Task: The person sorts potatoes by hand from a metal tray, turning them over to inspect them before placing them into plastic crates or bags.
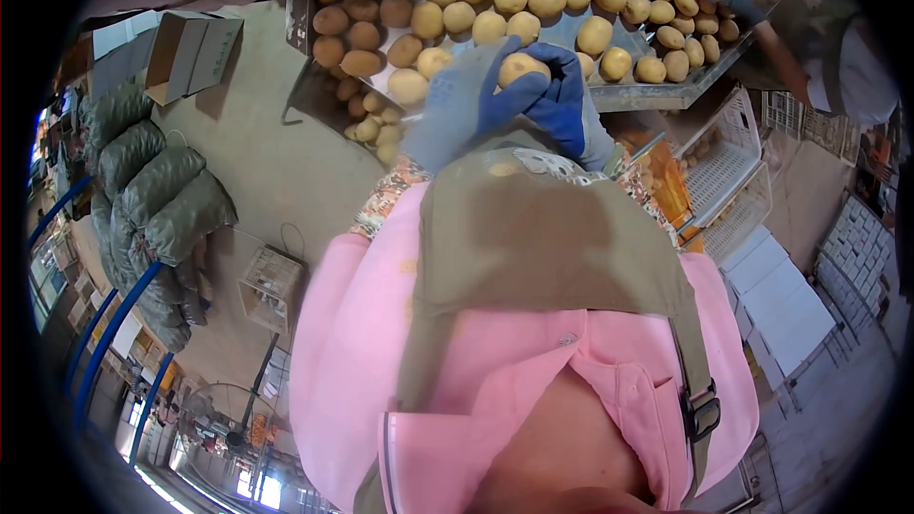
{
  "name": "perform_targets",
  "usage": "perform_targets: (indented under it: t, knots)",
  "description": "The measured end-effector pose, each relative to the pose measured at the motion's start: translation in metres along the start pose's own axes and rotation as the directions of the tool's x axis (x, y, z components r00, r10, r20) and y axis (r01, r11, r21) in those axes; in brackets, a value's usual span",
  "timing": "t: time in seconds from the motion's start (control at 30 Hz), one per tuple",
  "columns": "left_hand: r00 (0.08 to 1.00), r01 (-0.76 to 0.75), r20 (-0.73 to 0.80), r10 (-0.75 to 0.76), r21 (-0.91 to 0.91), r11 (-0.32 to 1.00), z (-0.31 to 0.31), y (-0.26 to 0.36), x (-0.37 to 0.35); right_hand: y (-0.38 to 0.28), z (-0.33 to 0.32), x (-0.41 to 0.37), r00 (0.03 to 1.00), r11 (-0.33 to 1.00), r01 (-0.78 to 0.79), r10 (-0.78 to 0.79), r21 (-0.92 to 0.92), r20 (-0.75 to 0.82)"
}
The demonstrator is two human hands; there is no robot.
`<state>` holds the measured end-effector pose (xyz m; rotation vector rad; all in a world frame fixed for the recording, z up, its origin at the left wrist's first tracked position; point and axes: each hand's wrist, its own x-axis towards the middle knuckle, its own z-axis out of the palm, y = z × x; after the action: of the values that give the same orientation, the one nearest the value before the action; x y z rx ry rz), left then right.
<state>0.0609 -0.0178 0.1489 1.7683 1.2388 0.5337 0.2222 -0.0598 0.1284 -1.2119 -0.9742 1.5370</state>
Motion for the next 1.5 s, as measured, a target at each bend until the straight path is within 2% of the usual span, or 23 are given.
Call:
perform_targets:
  t: [0.2, 0.27, 0.3, 0.33, 0.4, 0.43, 0.5, 0.53, 0.6, 0.63, 0.7, 0.73, 0.8, 0.9, 0.97, 1.07, 1.13, 1.17, 1.23, 1.3, 1.37, 1.43, 1.5]
  knots:
    - [0.992, -0.055, -0.109, 0.062, 0.067, 0.996, 0.007, 0.005, -0.002, 0.001, -0.007, 0.004, 0.999, 0.967, 0.05, -0.047, -0.251, 0.017]
    - [0.969, -0.141, -0.182, 0.166, 0.142, 0.98, 0.017, -0.003, 0.002, -0.003, -0.004, 0.007, 0.991, 0.988, -0.123, 0.118, 0.095, 0.057]
    - [0.931, -0.224, -0.239, 0.275, 0.223, 0.949, 0.021, -0.009, 0.001, 0.0, -0.005, 0.009, 0.991, 0.987, -0.128, 0.122, 0.099, 0.063]
    - [0.932, -0.216, -0.241, 0.27, 0.225, 0.95, 0.023, -0.016, -0.001, 0.005, -0.008, 0.011, 0.99, 0.99, -0.136, 0.134, 0.036, 0.044]
    - [0.993, 0.036, -0.113, -0.019, 0.15, 0.988, 0.02, -0.03, -0.006, -0.002, -0.012, 0.017, 0.983, 0.978, -0.186, 0.185, -0.092, -0.016]
    - [0.993, 0.042, -0.119, -0.024, 0.152, 0.988, 0.018, -0.043, -0.007, -0.003, -0.019, 0.024, 0.987, 0.958, -0.155, 0.14, -0.243, -0.078]
    - [0.936, -0.028, -0.305, 0.176, 0.434, 0.9, 0.012, -0.08, -0.017, 0.023, -0.047, 0.039, 0.99, 0.881, -0.113, 0.059, -0.459, -0.129]
    - [0.974, 0.067, -0.223, 0.031, 0.42, 0.905, 0.012, -0.101, -0.031, 0.027, -0.052, 0.041, 0.992, 0.883, -0.104, 0.059, -0.457, -0.113]
    - [0.987, 0.114, -0.155, -0.032, 0.552, 0.826, 0.011, -0.133, -0.062, 0.038, -0.053, 0.044, 0.988, 0.397, -0.155, 0.073, -0.905, -0.137]
    - [0.991, 0.13, -0.084, -0.1, 0.665, 0.735, 0.007, -0.138, -0.072, 0.06, -0.049, 0.044, 0.99, 0.402, -0.139, 0.071, -0.905, -0.12]
    - [0.972, 0.212, -0.082, -0.221, 0.719, 0.662, -0.003, -0.135, -0.077, 0.108, -0.033, 0.043, 0.985, 0.505, 0.114, 0.053, -0.856, 0.163]
    - [0.935, 0.354, -0.223, -0.275, 0.616, 0.704, -0.003, -0.147, -0.083, 0.103, -0.014, 0.049, 0.982, 0.509, 0.129, 0.053, -0.851, 0.181]
    - [0.833, 0.541, -0.404, -0.378, 0.448, 0.712, -0.004, -0.175, -0.098, 0.075, 0.028, 0.056, 0.874, 0.822, 0.12, 0.178, -0.556, 0.452]
    - [0.753, 0.631, -0.508, -0.418, 0.378, 0.677, -0.012, -0.199, -0.112, 0.058, 0.024, 0.088, 0.874, 0.85, -0.049, 0.29, -0.524, 0.389]
    - [0.774, 0.604, -0.537, -0.335, 0.466, 0.646, -0.027, -0.199, -0.112, 0.016, 0.002, 0.099, 0.956, 0.854, -0.028, 0.175, -0.52, 0.234]
    - [0.881, 0.404, -0.46, -0.106, 0.618, 0.674, -0.058, -0.19, -0.095, 0.046, -0.056, 0.123, 0.947, 0.391, 0.216, -0.306, -0.895, 0.095]
    - [0.927, 0.308, -0.372, -0.055, 0.665, 0.681, -0.072, -0.181, -0.074, 0.042, -0.081, 0.102, 0.945, -0.165, 0.294, -0.099, -0.942, 0.312]
    - [0.962, 0.202, -0.274, -0.002, 0.704, 0.681, -0.077, -0.177, -0.061, 0.045, -0.078, 0.091, 0.945, -0.173, 0.292, -0.1, -0.941, 0.312]
    - [0.974, 0.028, -0.177, 0.14, 0.71, 0.704, -0.074, -0.203, -0.027, 0.06, -0.065, 0.073, 0.958, -0.098, 0.285, 0.002, -0.953, 0.286]
    - [0.933, 0.105, -0.332, 0.137, 0.618, 0.779, -0.068, -0.214, 0.019, 0.092, -0.056, 0.066, 0.958, 0.324, 0.167, 0.171, -0.931, 0.231]
    - [0.848, 0.36, -0.529, -0.023, 0.545, 0.757, -0.062, -0.232, 0.066, 0.074, -0.015, 0.054, 0.944, 0.428, 0.083, 0.255, -0.9, 0.209]
    - [0.853, 0.457, -0.503, -0.137, 0.596, 0.66, -0.07, -0.205, 0.084, 0.058, -0.019, 0.051, 0.913, 0.407, 0.118, 0.314, -0.906, 0.26]
    - [0.871, 0.465, -0.462, -0.168, 0.662, 0.588, -0.062, -0.206, 0.086, 0.042, -0.032, 0.054, 0.88, 0.645, 0.041, 0.338, -0.763, 0.333]
